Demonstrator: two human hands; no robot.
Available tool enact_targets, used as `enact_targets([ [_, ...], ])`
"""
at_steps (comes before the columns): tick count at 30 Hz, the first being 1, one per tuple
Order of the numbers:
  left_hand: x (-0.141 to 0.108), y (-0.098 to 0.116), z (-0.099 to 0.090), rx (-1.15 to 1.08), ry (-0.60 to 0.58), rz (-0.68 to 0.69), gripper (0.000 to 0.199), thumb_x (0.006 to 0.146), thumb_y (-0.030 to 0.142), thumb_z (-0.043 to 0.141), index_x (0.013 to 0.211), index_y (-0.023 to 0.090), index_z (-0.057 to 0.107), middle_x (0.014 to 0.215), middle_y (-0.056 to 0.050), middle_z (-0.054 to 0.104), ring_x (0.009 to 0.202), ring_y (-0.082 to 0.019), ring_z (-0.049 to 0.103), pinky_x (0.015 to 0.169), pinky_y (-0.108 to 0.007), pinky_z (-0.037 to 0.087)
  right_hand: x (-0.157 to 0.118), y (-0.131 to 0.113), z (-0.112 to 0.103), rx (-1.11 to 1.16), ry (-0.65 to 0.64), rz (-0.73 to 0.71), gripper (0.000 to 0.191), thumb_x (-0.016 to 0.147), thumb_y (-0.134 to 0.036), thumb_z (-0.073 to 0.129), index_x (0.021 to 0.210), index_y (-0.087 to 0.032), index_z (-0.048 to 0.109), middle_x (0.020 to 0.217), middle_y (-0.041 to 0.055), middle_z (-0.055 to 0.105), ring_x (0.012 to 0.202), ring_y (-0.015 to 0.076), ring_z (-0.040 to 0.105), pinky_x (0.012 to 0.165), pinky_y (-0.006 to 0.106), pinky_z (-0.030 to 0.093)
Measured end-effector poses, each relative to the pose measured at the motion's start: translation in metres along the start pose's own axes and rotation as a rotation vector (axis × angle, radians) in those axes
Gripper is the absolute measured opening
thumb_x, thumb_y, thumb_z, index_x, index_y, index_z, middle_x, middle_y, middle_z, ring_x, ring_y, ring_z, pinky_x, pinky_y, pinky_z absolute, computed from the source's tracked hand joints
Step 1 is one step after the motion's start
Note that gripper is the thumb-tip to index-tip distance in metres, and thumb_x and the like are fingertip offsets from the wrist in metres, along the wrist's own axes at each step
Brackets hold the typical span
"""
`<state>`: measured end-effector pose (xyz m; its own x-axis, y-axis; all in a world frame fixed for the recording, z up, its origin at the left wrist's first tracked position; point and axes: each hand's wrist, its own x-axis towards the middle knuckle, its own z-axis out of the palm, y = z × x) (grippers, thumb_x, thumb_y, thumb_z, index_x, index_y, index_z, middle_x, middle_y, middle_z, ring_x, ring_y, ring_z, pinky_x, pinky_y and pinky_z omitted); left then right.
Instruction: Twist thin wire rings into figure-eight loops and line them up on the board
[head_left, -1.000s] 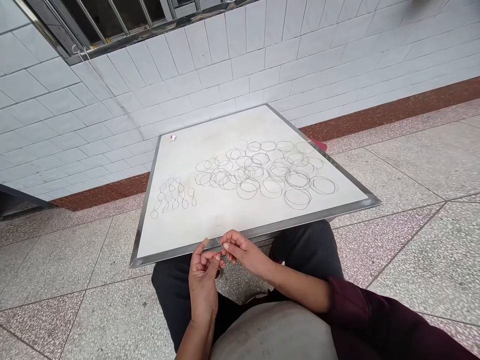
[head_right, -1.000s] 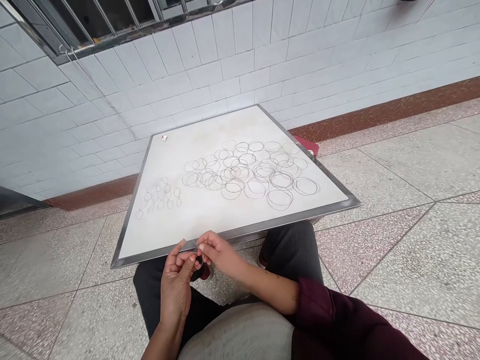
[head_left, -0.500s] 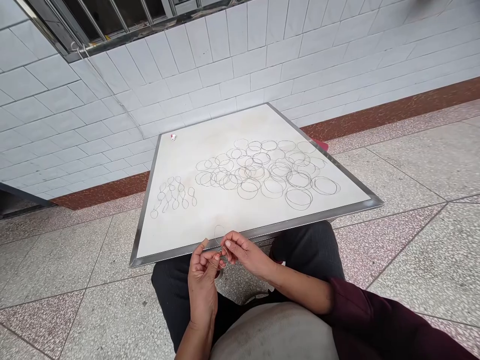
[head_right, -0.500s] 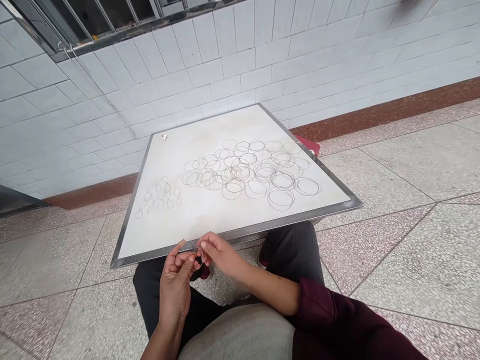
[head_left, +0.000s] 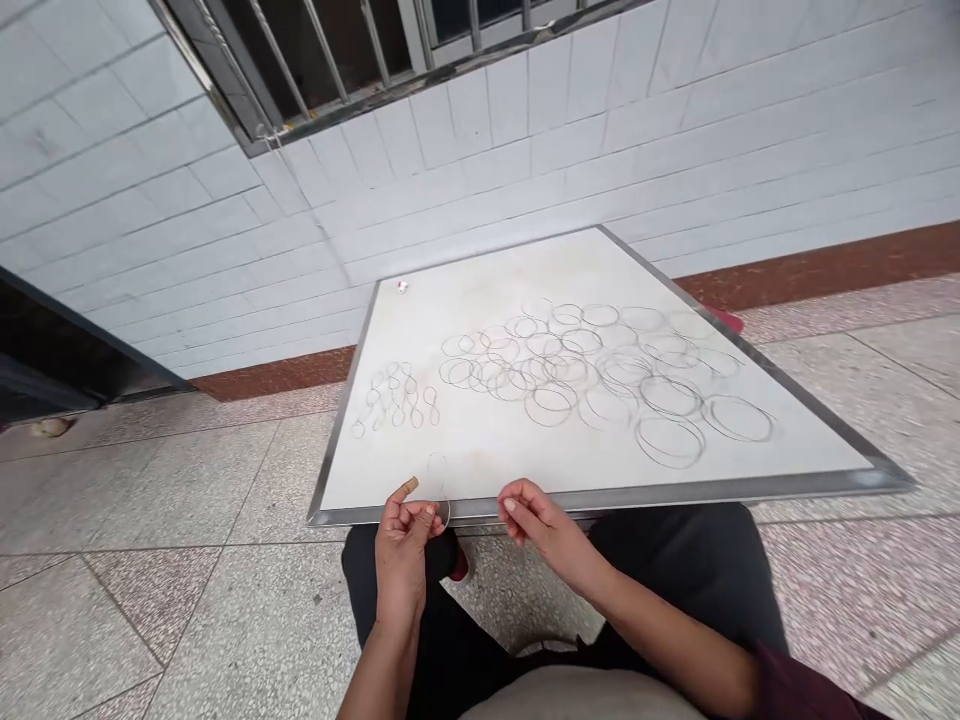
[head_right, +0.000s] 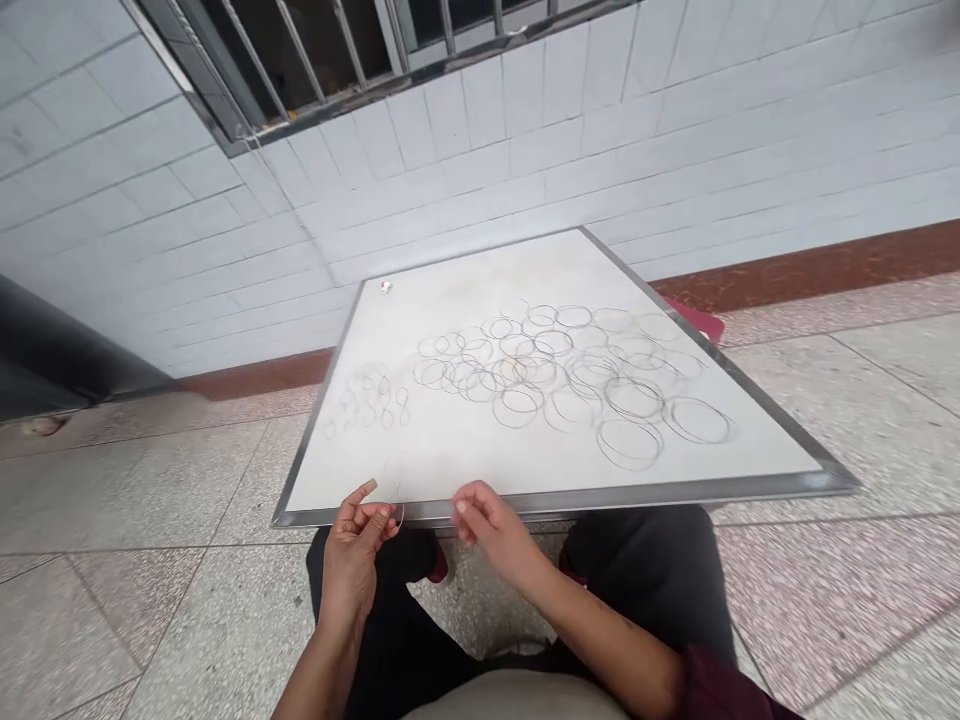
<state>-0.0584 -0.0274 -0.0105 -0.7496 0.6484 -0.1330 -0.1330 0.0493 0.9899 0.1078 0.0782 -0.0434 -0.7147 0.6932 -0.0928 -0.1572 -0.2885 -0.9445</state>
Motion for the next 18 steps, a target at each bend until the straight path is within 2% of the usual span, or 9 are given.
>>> enact_targets([
  [5,0.062,0.005,-0.040,0.117,0.117,0.079,0.052,0.068,0.034,0.075,0.113,0.014,0.059,0.068,0.003,0.064,0.059,-0.012,0.060,0.065,-0.028,0.052,0.009,0.008,-0.024,-0.201,0.042,-0.061,0.031,0.092,-0.052,0.050,0.098,-0.021,0.052,0.080,0.0012,0.057,0.064,0.0143,0.049,0.061,0.029,0.041],
  [9,0.099,0.003,-0.061,0.207,0.196,0.076,0.047,0.068,0.028,0.071,0.112,0.014,0.057,0.067,0.002,0.065,0.059,-0.013,0.062,0.063,-0.030,0.055,0.015,0.012,-0.037,-0.390,0.067,-0.077,0.026,0.094,-0.047,0.046,0.100,-0.023,0.052,0.083,0.0023,0.059,0.069,0.0171,0.053,0.065,0.032,0.045],
  [13,0.120,0.003,-0.071,0.318,0.190,0.045,0.050,0.068,0.024,0.071,0.114,0.015,0.057,0.066,0.001,0.065,0.059,-0.016,0.064,0.056,-0.030,0.055,0.020,0.013,-0.039,-0.437,0.085,-0.031,0.026,0.094,-0.047,0.044,0.100,-0.024,0.052,0.082,0.0014,0.059,0.064,0.0165,0.053,0.061,0.031,0.047],
  [18,0.133,0.010,-0.078,0.421,0.157,0.033,0.041,0.070,0.026,0.071,0.109,0.016,0.061,0.068,0.000,0.067,0.057,-0.016,0.065,0.061,-0.032,0.057,0.021,0.010,-0.036,-0.432,0.114,0.013,0.025,0.091,-0.047,0.047,0.098,-0.024,0.054,0.077,0.0008,0.058,0.058,0.0156,0.051,0.054,0.030,0.047],
])
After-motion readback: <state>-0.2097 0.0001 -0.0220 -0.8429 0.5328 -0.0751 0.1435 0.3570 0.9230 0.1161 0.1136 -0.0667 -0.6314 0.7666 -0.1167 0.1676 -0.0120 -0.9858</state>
